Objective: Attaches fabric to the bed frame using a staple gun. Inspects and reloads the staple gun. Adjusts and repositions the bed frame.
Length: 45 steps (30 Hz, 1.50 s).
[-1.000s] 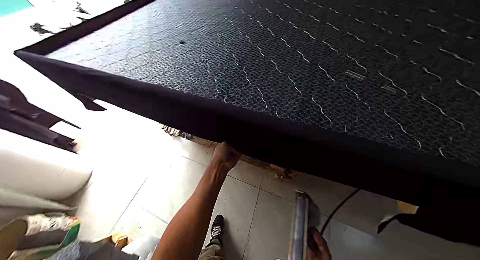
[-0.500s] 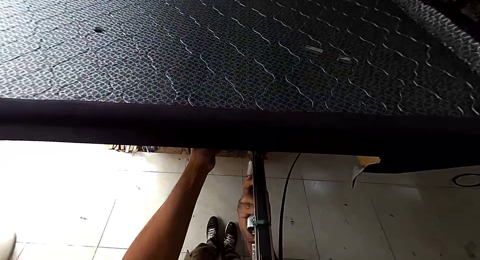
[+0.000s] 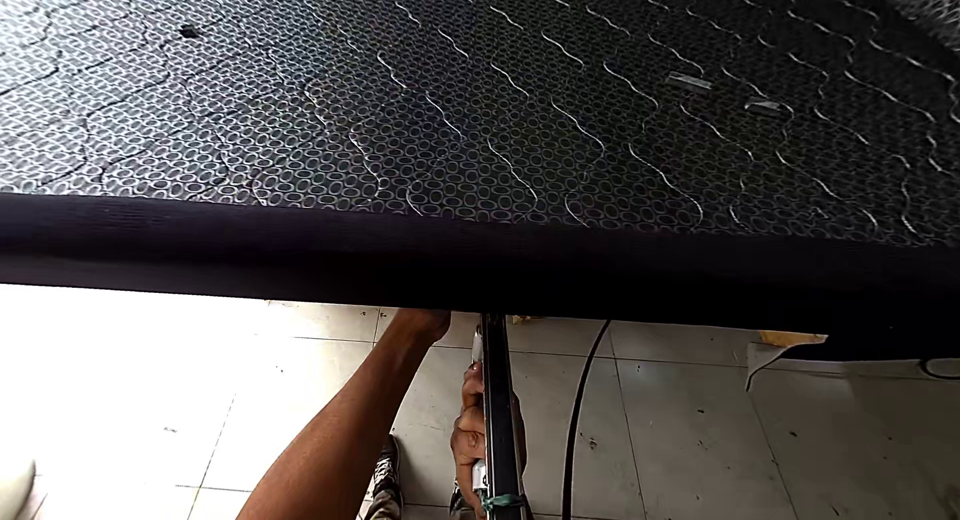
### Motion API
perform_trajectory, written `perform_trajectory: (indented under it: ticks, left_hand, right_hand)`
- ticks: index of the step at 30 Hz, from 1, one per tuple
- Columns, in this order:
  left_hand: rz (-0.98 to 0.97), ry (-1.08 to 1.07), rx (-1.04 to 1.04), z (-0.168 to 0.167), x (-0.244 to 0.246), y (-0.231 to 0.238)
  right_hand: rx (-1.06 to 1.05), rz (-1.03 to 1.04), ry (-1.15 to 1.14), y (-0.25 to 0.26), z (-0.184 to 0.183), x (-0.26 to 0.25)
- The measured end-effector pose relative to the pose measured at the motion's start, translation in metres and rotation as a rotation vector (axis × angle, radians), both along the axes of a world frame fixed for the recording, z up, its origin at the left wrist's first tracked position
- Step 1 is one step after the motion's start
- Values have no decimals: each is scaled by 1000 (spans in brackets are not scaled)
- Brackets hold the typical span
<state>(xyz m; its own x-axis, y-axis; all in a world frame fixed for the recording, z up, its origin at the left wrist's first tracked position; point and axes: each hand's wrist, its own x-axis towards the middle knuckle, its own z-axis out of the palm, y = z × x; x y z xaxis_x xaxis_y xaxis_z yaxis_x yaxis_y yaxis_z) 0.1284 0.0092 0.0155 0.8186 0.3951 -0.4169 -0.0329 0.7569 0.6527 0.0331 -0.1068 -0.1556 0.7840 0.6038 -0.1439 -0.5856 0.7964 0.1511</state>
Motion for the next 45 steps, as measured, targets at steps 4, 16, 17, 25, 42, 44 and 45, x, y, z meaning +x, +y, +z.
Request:
perform_trajectory:
  ticks: [4, 16, 17, 25, 42, 44, 45]
  left_hand:
    - [-432, -394, 264, -100, 33, 56]
    - [131, -417, -26, -70, -33, 123]
    - [137, -459, -20, -51, -35, 115]
    - [-2, -204, 204, -102, -10, 165]
    - [193, -212, 57, -94, -46, 255]
    - [152, -200, 90, -93, -46, 260]
    - [125, -175, 107, -91, -47, 263]
  right_hand:
    - [283, 126, -76, 34, -10, 6]
    - [-141, -32, 360, 74, 100, -11]
    - [-112, -29, 331, 77, 93, -13]
    - [340, 190, -19, 131, -7, -19]
    - [409, 277, 30, 187, -7, -27]
    - [437, 296, 35, 196, -4, -27]
    - [414, 300, 49, 201, -2, -30]
